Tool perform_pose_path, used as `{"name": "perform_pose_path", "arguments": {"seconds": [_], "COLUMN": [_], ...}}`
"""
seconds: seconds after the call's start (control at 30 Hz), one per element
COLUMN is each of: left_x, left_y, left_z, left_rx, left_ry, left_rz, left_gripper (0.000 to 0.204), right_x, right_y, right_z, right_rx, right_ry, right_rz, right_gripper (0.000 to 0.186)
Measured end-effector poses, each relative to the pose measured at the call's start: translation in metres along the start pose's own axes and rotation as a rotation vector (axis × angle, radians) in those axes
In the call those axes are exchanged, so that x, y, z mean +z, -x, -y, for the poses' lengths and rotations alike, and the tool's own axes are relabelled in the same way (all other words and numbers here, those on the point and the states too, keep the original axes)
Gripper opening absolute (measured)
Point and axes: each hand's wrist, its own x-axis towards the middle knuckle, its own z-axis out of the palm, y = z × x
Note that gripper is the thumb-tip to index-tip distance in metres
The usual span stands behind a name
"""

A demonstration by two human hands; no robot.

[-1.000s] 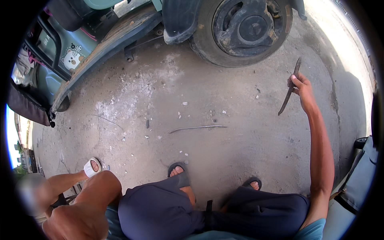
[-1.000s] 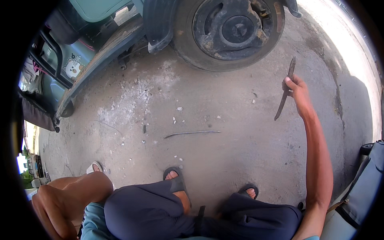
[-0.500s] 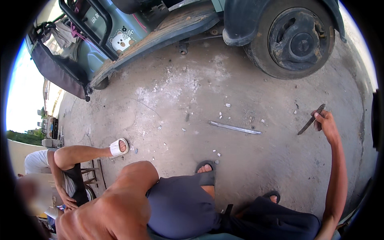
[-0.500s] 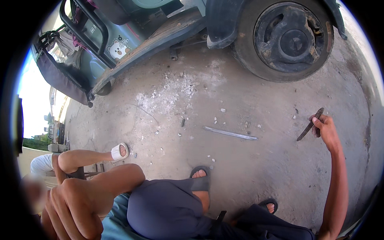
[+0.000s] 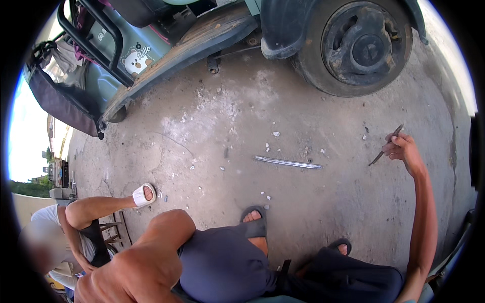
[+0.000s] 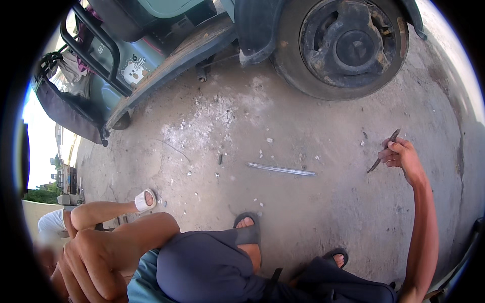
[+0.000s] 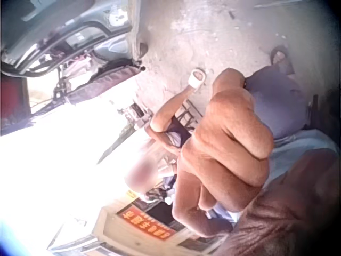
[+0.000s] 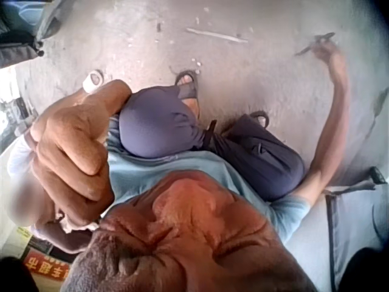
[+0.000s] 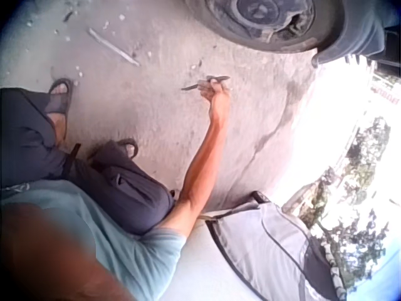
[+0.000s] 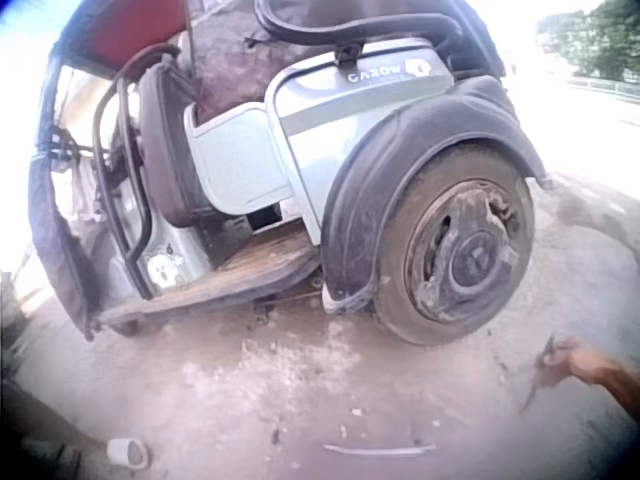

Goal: The person uses tire irons to pry a tire off its rim, removes the inner tube, and works on the wheel assembly of a small electric vehicle.

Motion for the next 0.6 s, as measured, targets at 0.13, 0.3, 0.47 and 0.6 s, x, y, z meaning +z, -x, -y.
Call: {"name": "perform_pose_path", "arguments": {"seconds": [0.13,0.3,0.47,0.6], "left_x": [-0.028,-0.005,-0.013,-0.016], "left_y": [-0.011,-0.013,-0.014,-0.008], "left_z": [0.009,0.026,0.025,0.032], "left_rx": [-0.071,0.118,0.055,0.093], "left_ry": [0.107,0.016,0.066,0.038], "left_rz": [0.194,-0.031,0.038,0.024], "left_gripper": [0.012,0.017,0.016,0.010], "right_x": [0.003,0.004,0.005,-0.001], "right_y": [0.003,-0.004,-0.009,-0.004], "right_z": [0.008,0.007,0.009,0.004], "right_rx": [0.032,0.006,0.004,0.017], "right_ry": [0.080,0.157,0.161,0.148], "right_rz": [-0.060,-0.062,-0.053,-0.077], "right_gripper": [0.044,0.050,0.050,0.049]}}
